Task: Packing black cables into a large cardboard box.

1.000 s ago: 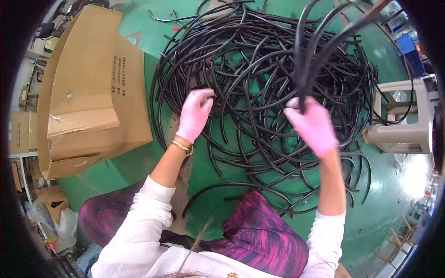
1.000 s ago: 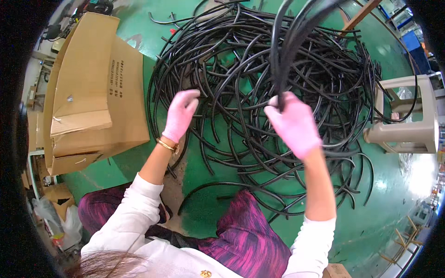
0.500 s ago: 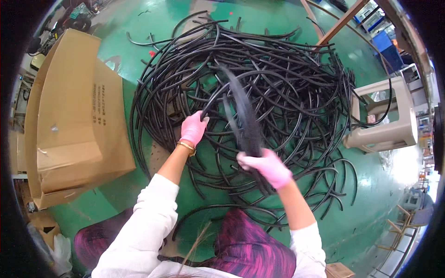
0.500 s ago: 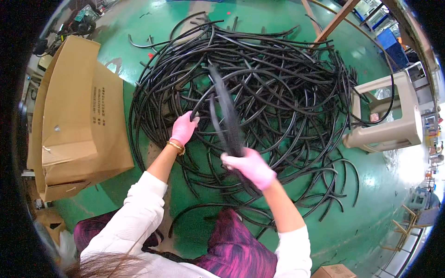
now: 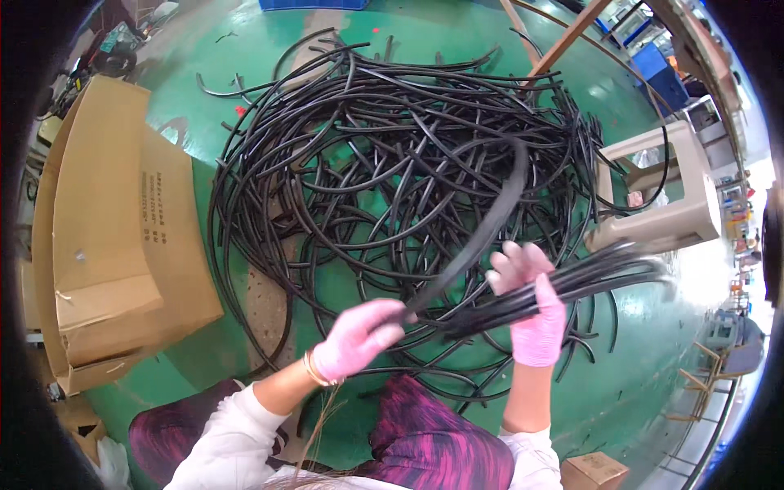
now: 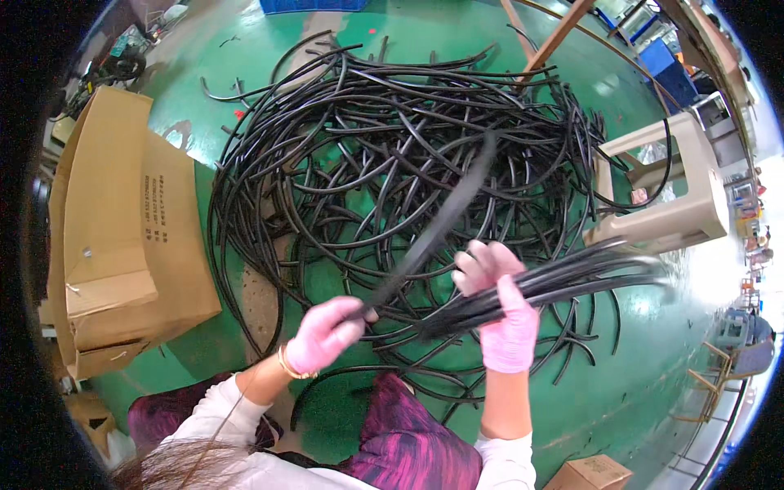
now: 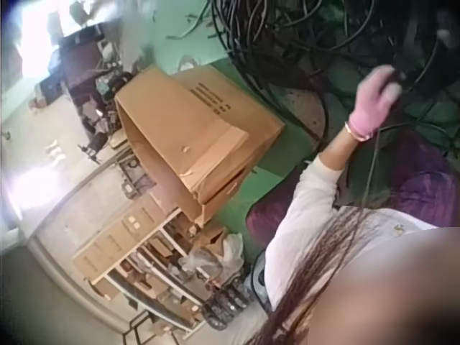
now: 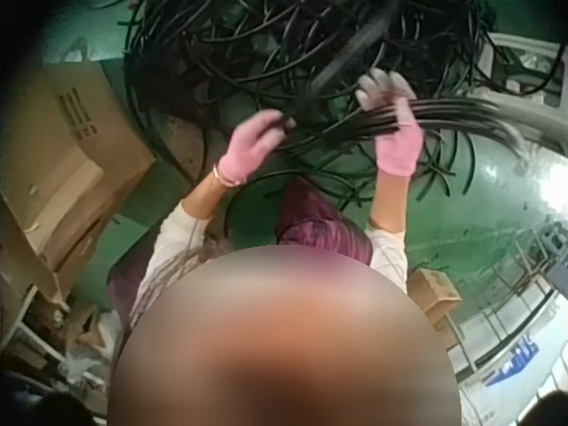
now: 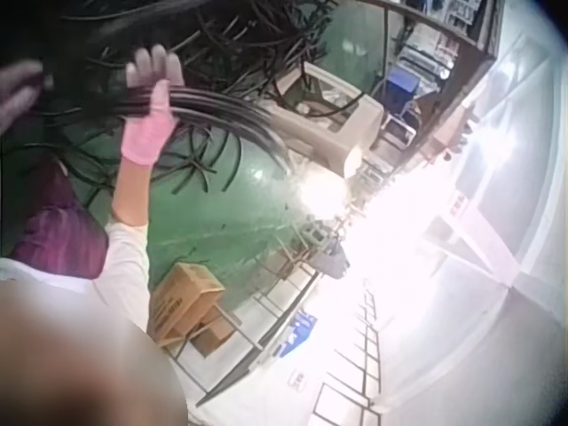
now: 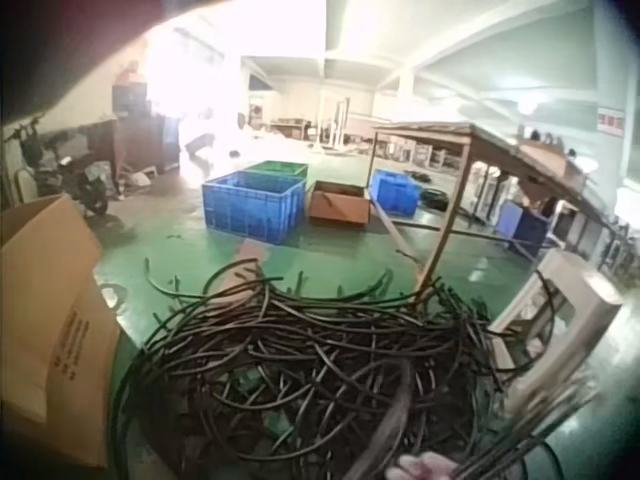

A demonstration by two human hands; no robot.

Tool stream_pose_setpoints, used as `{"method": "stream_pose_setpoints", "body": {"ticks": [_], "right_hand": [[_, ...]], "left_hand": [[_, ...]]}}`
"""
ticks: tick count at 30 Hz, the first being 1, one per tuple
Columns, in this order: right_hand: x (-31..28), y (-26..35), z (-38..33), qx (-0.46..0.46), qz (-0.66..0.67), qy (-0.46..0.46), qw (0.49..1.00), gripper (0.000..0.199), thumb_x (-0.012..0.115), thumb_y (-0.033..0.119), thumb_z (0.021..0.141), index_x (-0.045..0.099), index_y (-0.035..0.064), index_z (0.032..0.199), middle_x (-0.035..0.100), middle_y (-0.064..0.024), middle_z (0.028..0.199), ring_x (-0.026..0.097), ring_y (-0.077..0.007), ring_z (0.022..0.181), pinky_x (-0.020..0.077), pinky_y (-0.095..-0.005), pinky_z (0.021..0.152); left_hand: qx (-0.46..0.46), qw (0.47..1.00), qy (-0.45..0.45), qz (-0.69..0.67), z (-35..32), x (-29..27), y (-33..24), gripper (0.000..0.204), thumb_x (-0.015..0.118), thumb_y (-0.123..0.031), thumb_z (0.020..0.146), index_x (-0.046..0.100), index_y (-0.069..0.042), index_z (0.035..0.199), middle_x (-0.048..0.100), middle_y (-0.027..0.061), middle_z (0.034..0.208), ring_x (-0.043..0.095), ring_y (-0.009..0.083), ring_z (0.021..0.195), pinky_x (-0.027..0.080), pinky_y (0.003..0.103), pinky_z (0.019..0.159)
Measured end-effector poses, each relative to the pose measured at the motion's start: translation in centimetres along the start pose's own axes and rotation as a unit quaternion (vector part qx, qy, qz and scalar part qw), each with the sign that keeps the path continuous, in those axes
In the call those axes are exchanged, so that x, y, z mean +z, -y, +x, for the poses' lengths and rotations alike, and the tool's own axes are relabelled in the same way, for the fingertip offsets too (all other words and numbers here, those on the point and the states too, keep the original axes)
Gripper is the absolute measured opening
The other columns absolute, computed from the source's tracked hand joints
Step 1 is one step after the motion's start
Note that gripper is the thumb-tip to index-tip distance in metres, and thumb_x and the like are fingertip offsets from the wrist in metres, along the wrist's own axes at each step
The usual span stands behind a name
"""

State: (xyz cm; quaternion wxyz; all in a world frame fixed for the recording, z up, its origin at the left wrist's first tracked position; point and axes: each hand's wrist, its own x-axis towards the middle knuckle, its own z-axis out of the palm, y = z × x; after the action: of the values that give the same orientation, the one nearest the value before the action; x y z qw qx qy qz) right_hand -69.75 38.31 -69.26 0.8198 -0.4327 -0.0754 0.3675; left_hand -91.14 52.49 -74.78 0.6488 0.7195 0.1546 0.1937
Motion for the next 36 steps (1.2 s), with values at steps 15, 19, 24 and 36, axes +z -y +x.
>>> {"method": "stream_pose_setpoints", "body": {"ticks": [15,19,24,36], "right_hand": [[-0.1,13.6,8.4,-0.13,-0.368,-0.06,0.919,0.021,0.061,0.017,0.092,0.059,0.0029,0.108,0.046,0.0054,0.065,0.045,-0.0086,0.054,0.0414,-0.0284,0.056],[-9.3,11.1,18.8,-0.132,-0.745,-0.032,0.653,0.018,0.062,0.019,0.091,0.065,0.001,0.093,0.063,-0.0042,0.074,0.062,-0.0185,0.065,0.0504,-0.0322,0.061],[-17.2,1.5,23.8,-0.18,-0.864,0.168,0.439,0.023,0.061,0.009,0.08,0.069,0.0108,0.101,0.068,-0.0173,0.091,0.066,-0.0372,0.091,0.0531,-0.0473,0.082],[-2.9,-4.4,11.7,-0.036,-0.834,0.318,0.448,0.022,0.069,0.021,0.068,0.065,0.0039,0.082,0.065,-0.0193,0.081,0.064,-0.0393,0.081,0.053,-0.0469,0.077]], "left_hand": [[0.019,0.965,0.122,0.233,1.7,1.2,0.5,0.058,0.072,-0.004,0.077,0.052,-0.003,0.132,0.063,0.0135,0.107,0.062,0.0303,0.099,0.051,0.038,0.088],[-0.01,0.979,0.073,0.19,1.2,0.7,0.8,0.049,0.07,0.001,0.078,0.058,-0.004,0.126,0.064,0.0119,0.105,0.064,0.0269,0.094,0.053,0.034,0.084],[-0.016,0.948,0.116,0.295,1.0,-0.3,3.9,0.034,0.069,-0.006,0.079,0.064,-0.006,0.113,0.064,0.0121,0.105,0.062,0.0318,0.097,0.051,0.04,0.087],[0.045,0.798,0.136,0.585,5.4,0.7,12.1,0.016,0.067,-0.025,0.08,0.07,-0.021,0.095,0.063,0.0004,0.082,0.063,0.021,0.086,0.046,0.038,0.089]]}}
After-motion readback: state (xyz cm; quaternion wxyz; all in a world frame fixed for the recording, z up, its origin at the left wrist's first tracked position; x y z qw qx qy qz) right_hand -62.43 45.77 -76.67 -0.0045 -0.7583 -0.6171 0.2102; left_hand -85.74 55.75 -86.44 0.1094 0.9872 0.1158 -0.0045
